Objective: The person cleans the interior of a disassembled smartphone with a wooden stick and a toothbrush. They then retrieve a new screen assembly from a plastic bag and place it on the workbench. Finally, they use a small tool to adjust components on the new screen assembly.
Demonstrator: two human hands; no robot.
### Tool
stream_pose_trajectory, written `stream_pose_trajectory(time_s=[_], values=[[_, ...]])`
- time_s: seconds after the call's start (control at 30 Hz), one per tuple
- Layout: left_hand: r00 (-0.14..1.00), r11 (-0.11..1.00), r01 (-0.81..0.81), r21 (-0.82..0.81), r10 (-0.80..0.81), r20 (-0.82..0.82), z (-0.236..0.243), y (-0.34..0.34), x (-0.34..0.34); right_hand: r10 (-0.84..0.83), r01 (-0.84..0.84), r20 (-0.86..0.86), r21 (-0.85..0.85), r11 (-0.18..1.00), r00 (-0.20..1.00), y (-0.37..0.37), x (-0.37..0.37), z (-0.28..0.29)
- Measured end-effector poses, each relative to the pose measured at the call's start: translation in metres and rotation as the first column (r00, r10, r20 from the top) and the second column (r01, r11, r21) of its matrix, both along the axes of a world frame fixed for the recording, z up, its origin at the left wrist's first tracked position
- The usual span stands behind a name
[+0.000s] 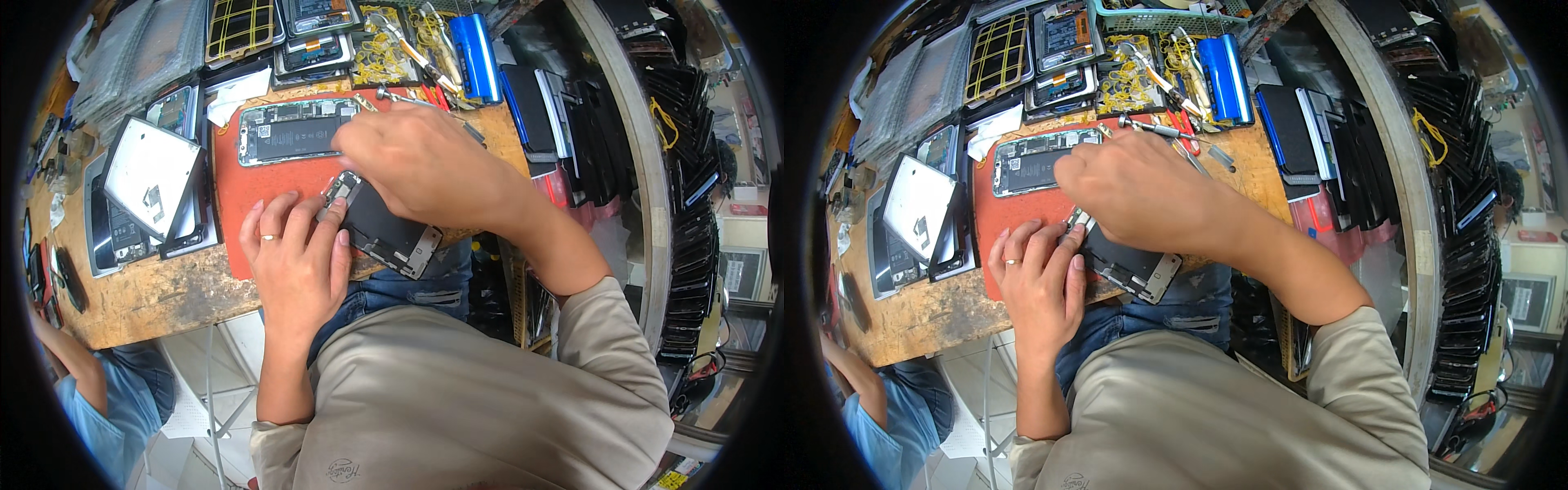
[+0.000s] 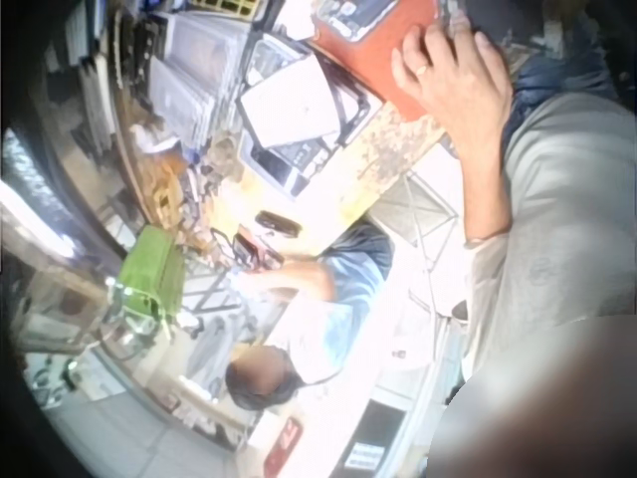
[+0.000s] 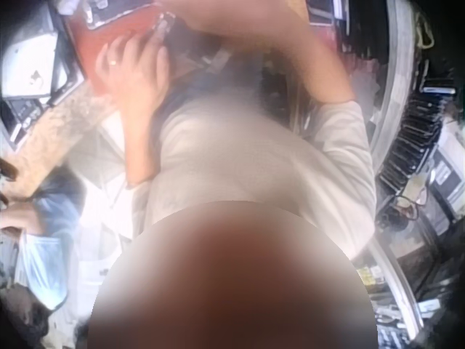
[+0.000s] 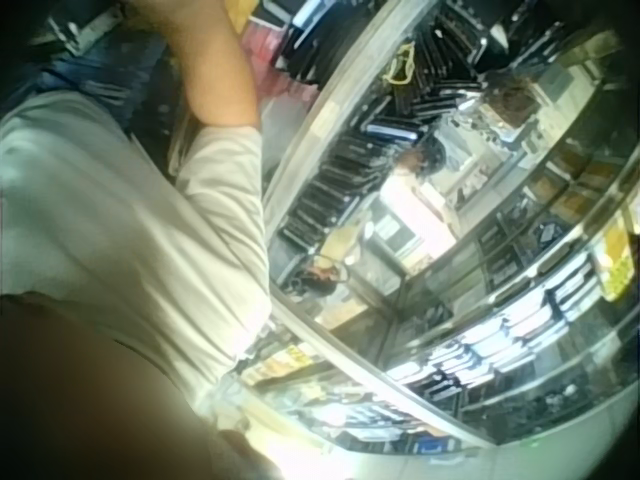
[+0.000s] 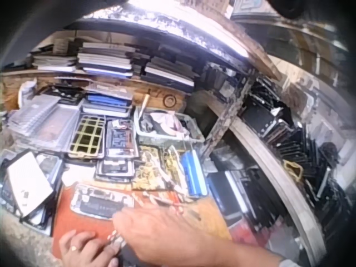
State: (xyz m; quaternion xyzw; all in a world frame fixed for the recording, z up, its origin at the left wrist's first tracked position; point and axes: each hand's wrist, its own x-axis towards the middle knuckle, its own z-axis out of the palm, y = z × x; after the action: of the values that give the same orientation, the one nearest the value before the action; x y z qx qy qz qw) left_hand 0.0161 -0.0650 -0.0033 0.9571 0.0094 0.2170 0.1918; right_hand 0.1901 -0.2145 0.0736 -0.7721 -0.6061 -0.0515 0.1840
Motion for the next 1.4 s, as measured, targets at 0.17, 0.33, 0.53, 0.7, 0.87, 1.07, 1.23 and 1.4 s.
stream_pose_trajectory(time_s=[0.17, 0.33, 0.53, 0.7, 0.87, 1.07, 1.23, 1.4], values=[[0.997, 0.996, -0.025, -0.085, 0.031, 0.070, -0.002, 0.003, -0.003, 0.044, -0.028, -0.119, 0.132, 0.991, 0.992, 0.001, -0.001, -0.007], [0.948, 0.934, -0.107, -0.340, 0.199, 0.248, -0.011, 0.013, -0.010, -0.233, 0.330, -0.468, 0.135, 0.934, 0.852, -0.032, -0.018, -0.006], [0.938, 0.931, -0.125, -0.344, 0.224, 0.264, -0.015, 0.012, -0.009, -0.423, 0.393, -0.241, -0.164, 0.905, 0.874, -0.077, -0.086, -0.012], [0.956, 0.950, -0.089, -0.298, 0.165, 0.242, -0.012, 0.011, -0.007, -0.545, 0.500, -0.237, -0.226, 0.836, 0.804, -0.081, -0.114, -0.032], [0.987, 0.926, -0.023, -0.378, 0.081, 0.141, -0.003, 0.014, -0.012, -0.495, 0.455, -0.488, -0.207, 0.866, 0.719, -0.094, -0.090, -0.022], [0.982, 0.951, 0.068, -0.303, -0.010, 0.190, -0.003, 0.012, -0.015, -0.329, 0.343, -0.713, -0.131, 0.930, 0.619, -0.096, -0.081, 0.001], [0.961, 0.972, 0.063, -0.226, 0.002, 0.278, -0.002, 0.015, -0.013, -0.271, 0.365, -0.683, -0.007, 0.931, 0.678, -0.097, -0.081, 0.016], [0.938, 0.979, 0.062, -0.196, 0.010, 0.346, 0.003, 0.010, -0.008, -0.245, 0.408, -0.493, 0.256, 0.876, 0.835, -0.093, -0.086, 0.026]])
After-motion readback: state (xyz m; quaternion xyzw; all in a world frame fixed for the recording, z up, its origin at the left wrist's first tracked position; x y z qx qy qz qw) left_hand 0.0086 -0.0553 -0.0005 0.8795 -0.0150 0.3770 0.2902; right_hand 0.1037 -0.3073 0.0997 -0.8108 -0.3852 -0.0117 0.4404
